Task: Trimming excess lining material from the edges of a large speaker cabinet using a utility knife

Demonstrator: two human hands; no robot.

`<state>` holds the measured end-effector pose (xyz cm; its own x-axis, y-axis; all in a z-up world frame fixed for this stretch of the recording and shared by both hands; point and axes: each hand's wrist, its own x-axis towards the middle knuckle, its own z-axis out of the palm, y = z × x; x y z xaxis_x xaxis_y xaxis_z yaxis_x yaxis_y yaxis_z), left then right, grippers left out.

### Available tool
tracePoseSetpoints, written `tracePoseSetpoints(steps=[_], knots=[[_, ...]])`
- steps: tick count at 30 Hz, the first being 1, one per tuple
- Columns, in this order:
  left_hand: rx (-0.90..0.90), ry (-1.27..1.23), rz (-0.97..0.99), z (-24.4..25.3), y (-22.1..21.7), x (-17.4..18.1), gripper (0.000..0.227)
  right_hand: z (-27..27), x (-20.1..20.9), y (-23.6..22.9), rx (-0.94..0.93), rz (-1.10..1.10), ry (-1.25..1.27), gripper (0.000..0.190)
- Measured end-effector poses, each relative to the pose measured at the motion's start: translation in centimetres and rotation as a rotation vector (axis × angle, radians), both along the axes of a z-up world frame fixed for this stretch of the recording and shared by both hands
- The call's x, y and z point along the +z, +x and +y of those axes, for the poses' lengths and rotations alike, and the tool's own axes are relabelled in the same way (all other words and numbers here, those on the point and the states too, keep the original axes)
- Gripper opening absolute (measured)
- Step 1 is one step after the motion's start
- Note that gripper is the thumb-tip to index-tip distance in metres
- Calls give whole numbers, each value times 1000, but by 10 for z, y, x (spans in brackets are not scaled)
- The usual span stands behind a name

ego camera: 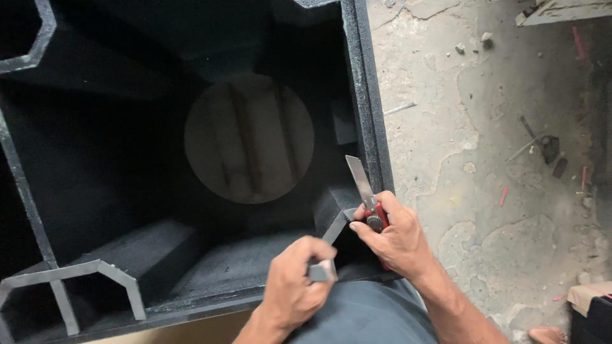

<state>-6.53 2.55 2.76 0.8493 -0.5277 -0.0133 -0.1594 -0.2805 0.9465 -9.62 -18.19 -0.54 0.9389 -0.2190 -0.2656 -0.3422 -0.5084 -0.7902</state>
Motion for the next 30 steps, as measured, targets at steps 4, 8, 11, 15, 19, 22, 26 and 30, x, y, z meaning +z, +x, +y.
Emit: tracePoseSetpoints(steps=[4,8,11,15,19,22,26,30], knots=[[133,138,71,25,-4,-5,6,5,8,6,-30,0,15,23],[218,189,63,34,2,-1,9,8,6,11,-58,35,-93,27],[249,193,65,33,5,-3,14,7,1,11,-68,129,-103,32],[233,233,40,26,7,-6,15,9,12,21,-74,195,-91,41],[188,286,90,22,8,-10,18,8,8,27,12,181,-129,49],[181,311,112,21,12,-10,17,8,13,39,26,231,-141,56],[200,291,148,20,15,-5,14,9,29,56,33,425,-123,51],[137,225,280,41,19,41,7,9,24,53,36,385,-154,50]])
